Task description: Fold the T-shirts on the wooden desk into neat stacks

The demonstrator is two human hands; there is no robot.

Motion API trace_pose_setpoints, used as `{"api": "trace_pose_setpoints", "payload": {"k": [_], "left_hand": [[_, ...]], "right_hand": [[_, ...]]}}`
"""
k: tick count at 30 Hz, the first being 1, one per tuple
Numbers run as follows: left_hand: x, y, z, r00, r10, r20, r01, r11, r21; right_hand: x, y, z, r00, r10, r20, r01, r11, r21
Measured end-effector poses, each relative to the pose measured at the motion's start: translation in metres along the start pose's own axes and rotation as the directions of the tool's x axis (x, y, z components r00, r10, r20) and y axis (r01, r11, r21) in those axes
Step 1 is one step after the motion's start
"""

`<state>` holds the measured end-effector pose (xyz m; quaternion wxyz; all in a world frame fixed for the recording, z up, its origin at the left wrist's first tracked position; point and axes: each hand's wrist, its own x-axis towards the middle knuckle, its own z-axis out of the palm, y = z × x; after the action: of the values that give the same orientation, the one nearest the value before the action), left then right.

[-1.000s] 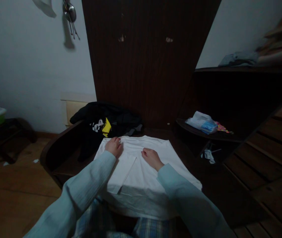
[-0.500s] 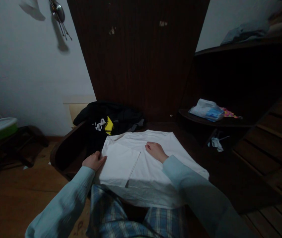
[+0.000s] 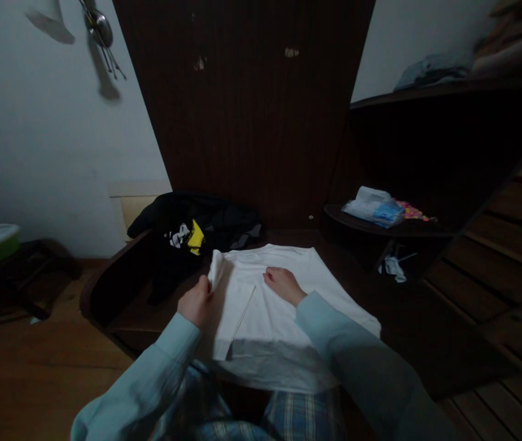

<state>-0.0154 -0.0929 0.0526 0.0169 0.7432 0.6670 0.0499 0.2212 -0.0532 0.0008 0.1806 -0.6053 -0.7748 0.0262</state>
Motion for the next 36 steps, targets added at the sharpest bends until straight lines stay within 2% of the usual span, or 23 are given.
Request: {"api": "trace_pose_setpoints", "payload": {"k": [2,5,9,13,22,29,34,36], "left_hand": [[-0.006,0.019,0.012,0.996,0.083,0.008,-0.083,0.996,-0.016],[-0.010,0.038,0.029,0.990,0.124,0.060,-0.123,0.992,-0.029],[-0.010,0.043,0.041,0.988,0.138,0.068,-0.135,0.990,-0.041],[-0.010,0.040,0.044,0.990,0.135,0.038,-0.133,0.989,-0.058],[-0.002,0.047,0.047,0.982,0.185,0.049,-0.182,0.982,-0.051],[0.010,0.058,0.048,0.966,0.250,0.072,-0.248,0.968,-0.040],[0.024,0.075,0.046,0.950,0.303,0.076,-0.301,0.953,-0.039],[0.028,0.080,0.047,0.951,0.301,0.071,-0.299,0.953,-0.042]], "right_hand": [[0.000,0.000,0.000,1.000,0.008,0.010,-0.008,1.000,-0.002],[0.000,0.000,-0.001,1.000,0.020,0.019,-0.020,1.000,-0.007],[0.000,0.000,0.000,1.000,0.001,0.009,-0.001,1.000,-0.008],[0.000,0.001,0.000,1.000,-0.011,-0.004,0.011,1.000,-0.025],[0.000,0.000,-0.004,1.000,-0.018,0.007,0.018,0.998,-0.059],[-0.002,0.017,-0.003,0.999,-0.020,-0.029,0.018,0.998,-0.060],[-0.001,0.036,-0.012,0.998,0.060,-0.012,-0.061,0.996,-0.062],[0.004,0.042,-0.019,0.993,0.105,0.054,-0.104,0.994,-0.024]]}}
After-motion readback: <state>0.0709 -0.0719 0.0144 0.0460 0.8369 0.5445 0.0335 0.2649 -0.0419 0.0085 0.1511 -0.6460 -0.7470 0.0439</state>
